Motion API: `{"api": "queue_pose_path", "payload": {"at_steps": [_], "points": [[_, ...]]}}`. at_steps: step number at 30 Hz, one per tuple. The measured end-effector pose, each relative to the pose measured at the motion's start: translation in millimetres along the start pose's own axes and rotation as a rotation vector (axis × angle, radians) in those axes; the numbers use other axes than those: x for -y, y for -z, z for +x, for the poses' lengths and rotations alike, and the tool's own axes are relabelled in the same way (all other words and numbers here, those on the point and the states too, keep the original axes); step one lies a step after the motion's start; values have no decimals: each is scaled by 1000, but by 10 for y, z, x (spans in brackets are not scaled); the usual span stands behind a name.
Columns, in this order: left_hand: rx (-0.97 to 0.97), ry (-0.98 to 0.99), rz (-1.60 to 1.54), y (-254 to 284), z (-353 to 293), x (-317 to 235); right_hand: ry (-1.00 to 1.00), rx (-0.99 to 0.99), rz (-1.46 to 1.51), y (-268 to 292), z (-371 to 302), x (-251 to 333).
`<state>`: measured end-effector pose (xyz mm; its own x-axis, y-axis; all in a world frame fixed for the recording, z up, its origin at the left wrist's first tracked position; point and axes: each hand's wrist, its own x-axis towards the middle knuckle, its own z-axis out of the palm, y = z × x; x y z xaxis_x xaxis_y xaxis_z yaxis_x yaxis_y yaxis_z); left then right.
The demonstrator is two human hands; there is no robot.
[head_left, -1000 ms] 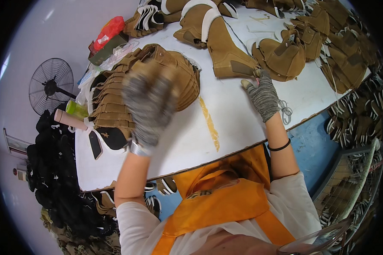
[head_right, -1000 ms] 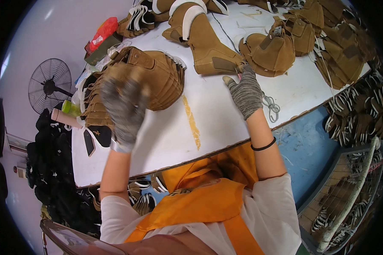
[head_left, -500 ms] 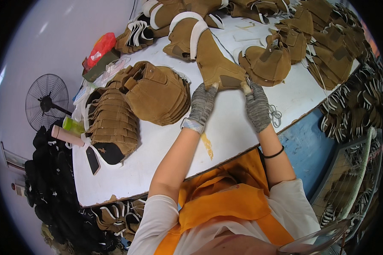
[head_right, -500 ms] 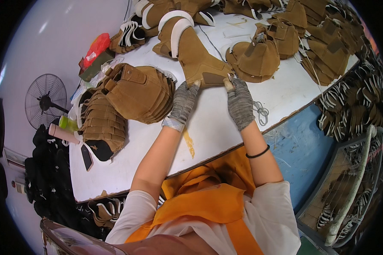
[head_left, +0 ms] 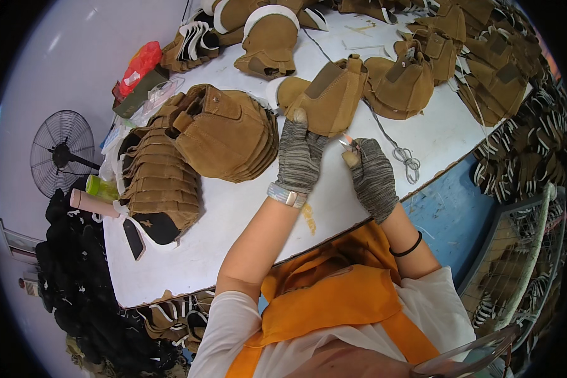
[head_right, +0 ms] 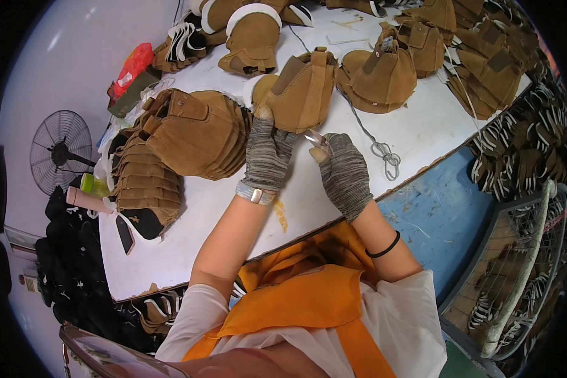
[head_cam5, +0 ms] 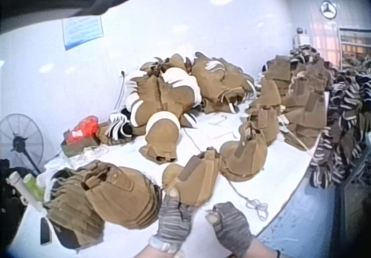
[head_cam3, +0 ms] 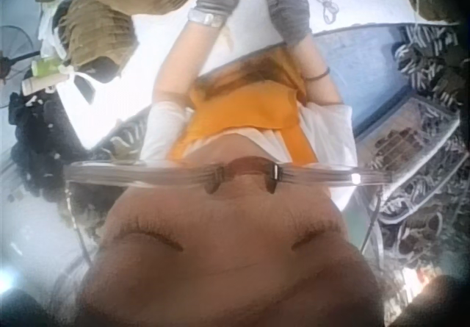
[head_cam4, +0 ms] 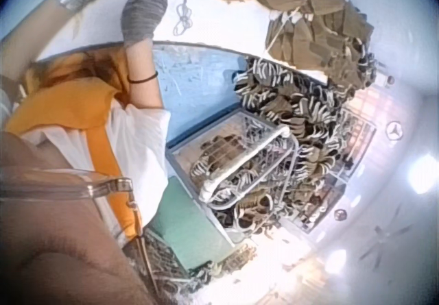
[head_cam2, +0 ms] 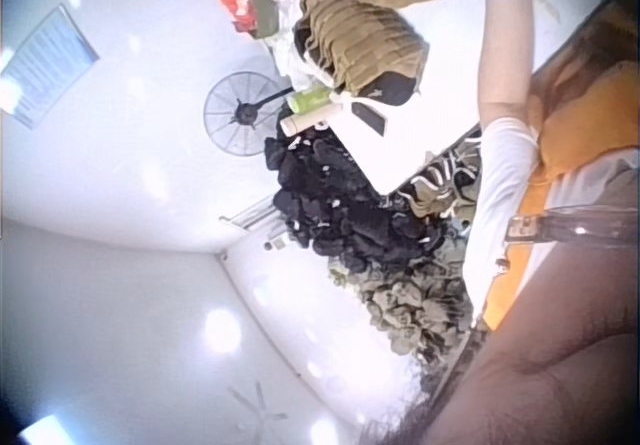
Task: The person uses snips to trim excess threads and material from several brown boot uppers, handling them one by one at a workbench.
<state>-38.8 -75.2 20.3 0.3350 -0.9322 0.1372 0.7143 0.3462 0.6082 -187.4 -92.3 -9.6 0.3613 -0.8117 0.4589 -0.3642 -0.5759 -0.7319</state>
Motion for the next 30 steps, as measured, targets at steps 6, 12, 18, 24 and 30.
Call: {"api": "queue_pose_path", "payload": {"at_steps": [6, 12, 18, 24, 30], "points": [[-58, 5, -48, 8, -17, 11, -4, 17, -28, -118, -6, 20], [-26, 83, -131, -103, -112, 4, 137, -1, -325, -240, 38, -21], [-16, 91, -96, 5, -98, 51, 87, 74, -262, -231, 24, 20], [-1, 42, -107, 28, -58, 85, -79, -41, 85, -145, -69, -9], [87, 86, -189, 72, 5, 61, -204, -256, 508, 109, 11, -67]]}}
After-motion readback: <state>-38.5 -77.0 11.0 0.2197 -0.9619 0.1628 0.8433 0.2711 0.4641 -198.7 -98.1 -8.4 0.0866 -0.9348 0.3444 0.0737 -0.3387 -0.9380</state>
